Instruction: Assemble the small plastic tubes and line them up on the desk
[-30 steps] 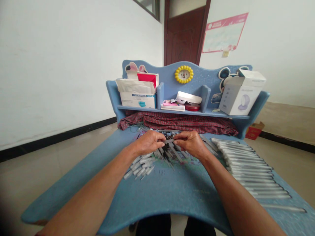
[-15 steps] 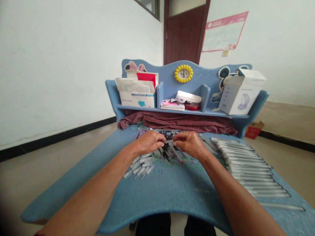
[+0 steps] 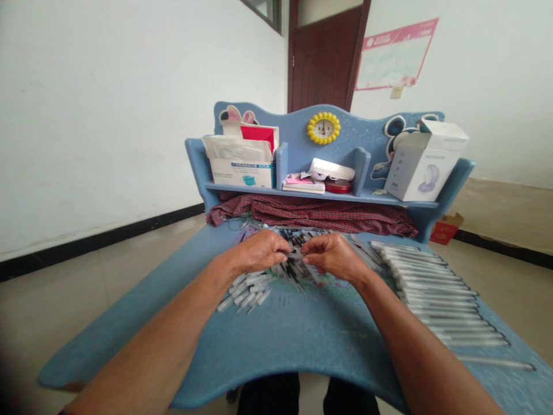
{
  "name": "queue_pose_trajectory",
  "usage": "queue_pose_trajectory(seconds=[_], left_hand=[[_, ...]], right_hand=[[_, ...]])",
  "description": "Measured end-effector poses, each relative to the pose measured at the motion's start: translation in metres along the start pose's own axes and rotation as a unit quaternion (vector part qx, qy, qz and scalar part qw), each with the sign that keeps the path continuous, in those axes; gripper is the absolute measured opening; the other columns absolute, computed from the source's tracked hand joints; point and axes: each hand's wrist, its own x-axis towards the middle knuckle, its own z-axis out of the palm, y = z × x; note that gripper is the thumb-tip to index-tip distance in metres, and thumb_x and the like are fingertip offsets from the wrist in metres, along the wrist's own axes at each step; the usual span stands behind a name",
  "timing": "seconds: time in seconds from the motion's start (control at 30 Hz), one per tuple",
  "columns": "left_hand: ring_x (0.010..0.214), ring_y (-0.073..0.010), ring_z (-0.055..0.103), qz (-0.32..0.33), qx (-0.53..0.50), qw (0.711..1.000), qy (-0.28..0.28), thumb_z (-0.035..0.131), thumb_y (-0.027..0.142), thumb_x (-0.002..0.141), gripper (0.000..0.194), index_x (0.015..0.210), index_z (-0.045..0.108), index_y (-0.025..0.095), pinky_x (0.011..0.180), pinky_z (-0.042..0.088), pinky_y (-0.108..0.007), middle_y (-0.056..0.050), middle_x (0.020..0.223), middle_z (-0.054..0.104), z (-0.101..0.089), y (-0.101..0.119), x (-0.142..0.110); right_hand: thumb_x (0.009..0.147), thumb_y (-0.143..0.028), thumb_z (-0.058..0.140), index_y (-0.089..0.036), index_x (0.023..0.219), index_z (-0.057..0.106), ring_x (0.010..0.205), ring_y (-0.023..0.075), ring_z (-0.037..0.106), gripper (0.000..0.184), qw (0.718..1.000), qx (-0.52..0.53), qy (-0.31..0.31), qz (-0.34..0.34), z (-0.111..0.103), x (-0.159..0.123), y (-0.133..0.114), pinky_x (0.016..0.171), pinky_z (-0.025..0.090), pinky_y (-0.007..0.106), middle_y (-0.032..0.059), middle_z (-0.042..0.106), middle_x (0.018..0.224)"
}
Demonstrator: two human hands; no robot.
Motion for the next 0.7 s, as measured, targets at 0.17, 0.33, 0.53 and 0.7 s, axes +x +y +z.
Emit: queue_pose_trajectory(seconds=[0.17, 0.33, 0.53, 0.7], left_hand=[[0.058, -0.0125, 0.054, -0.009, -0.003, 1.0, -0.006, 0.051, 0.014, 0.067, 0.016, 0.069, 0.067, 0.017, 0.055, 0.032, -0.021, -0.001, 0.058, 0.06, -0.001, 0.002, -0.001], [0.058, -0.0127, 0.053, -0.017, 0.006, 1.0, -0.018, 0.051, 0.015, 0.067, 0.016, 0.068, 0.067, 0.017, 0.055, 0.032, -0.021, -0.002, 0.06, 0.061, -0.002, 0.006, -0.001], [0.057, -0.0111, 0.051, -0.001, -0.038, 0.998, -0.046, 0.051, 0.015, 0.069, 0.018, 0.075, 0.069, 0.015, 0.056, 0.032, -0.02, 0.0, 0.061, 0.062, -0.002, 0.006, 0.0], [0.057, -0.011, 0.05, -0.013, -0.039, 0.999, -0.034, 0.051, 0.015, 0.069, 0.017, 0.072, 0.068, 0.017, 0.055, 0.032, -0.02, 0.001, 0.059, 0.059, -0.002, 0.003, 0.0]], right_hand=[[0.062, -0.027, 0.067, -0.011, 0.075, 0.064, 0.037, 0.0059, 0.041, 0.021, 1.0, 0.0, -0.018, 0.009, -0.001, -0.001, -0.002, 0.037, 0.03, 0.02, -0.0051, 0.048, 0.044], [0.063, -0.029, 0.068, -0.012, 0.075, 0.063, 0.036, 0.0047, 0.039, 0.021, 0.999, 0.007, -0.043, 0.012, -0.004, -0.001, 0.002, 0.036, 0.029, 0.019, -0.0049, 0.051, 0.048], [0.064, -0.035, 0.071, -0.014, 0.084, 0.06, 0.036, 0.006, 0.043, 0.031, 0.994, 0.073, -0.078, 0.007, -0.009, 0.0, 0.01, 0.036, 0.031, 0.019, -0.0061, 0.052, 0.048], [0.066, -0.041, 0.068, -0.014, 0.078, 0.058, 0.037, 0.0071, 0.048, 0.032, 0.997, 0.061, -0.046, 0.01, -0.005, 0.002, 0.009, 0.036, 0.034, 0.019, -0.0034, 0.057, 0.052]])
